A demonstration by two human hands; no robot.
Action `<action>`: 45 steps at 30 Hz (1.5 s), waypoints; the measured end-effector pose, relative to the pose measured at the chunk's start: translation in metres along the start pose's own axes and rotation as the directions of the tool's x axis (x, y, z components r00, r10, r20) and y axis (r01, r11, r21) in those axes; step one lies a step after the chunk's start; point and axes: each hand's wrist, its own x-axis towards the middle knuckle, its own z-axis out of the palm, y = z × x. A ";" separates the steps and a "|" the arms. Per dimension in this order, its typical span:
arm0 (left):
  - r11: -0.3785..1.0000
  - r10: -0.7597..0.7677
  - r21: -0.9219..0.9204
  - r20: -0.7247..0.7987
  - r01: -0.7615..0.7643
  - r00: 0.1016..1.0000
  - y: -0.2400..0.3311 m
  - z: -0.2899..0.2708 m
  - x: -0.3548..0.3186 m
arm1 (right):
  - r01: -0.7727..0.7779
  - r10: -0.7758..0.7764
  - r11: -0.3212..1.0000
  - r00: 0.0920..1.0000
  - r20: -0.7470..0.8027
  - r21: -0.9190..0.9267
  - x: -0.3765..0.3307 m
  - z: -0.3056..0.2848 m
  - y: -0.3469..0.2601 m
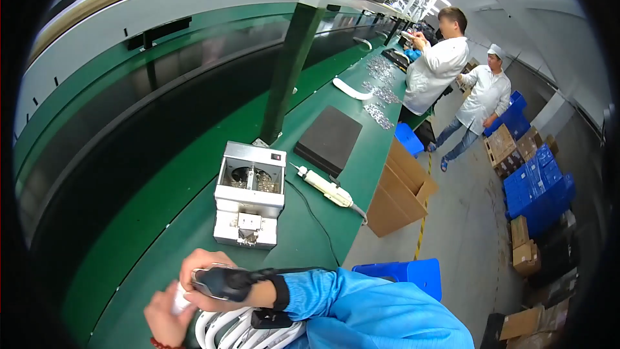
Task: Assembling plastic product components using an electric screwdriver on a manufacturing conveyor line.
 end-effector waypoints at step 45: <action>0.990 0.129 -0.043 -0.080 -0.133 0.988 0.015 0.011 -0.012 | 0.088 -0.099 0.991 0.989 -0.108 -0.101 0.020 -0.087 -0.021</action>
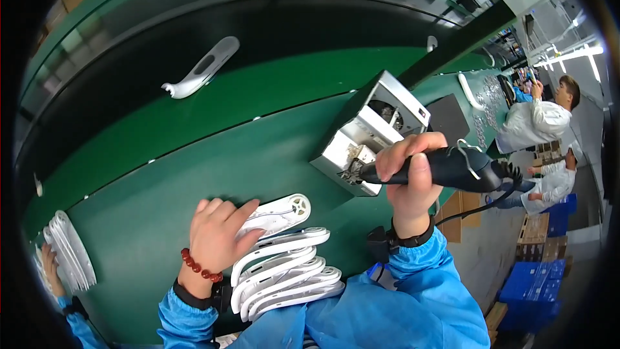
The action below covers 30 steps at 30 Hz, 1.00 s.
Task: Assembling plastic product components using an electric screwdriver on a manufacturing conveyor line.
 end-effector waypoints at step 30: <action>0.990 0.041 -0.124 -0.162 -0.062 0.986 0.012 -0.002 -0.002 | -0.295 0.305 0.789 0.950 0.074 0.540 -0.018 0.063 0.022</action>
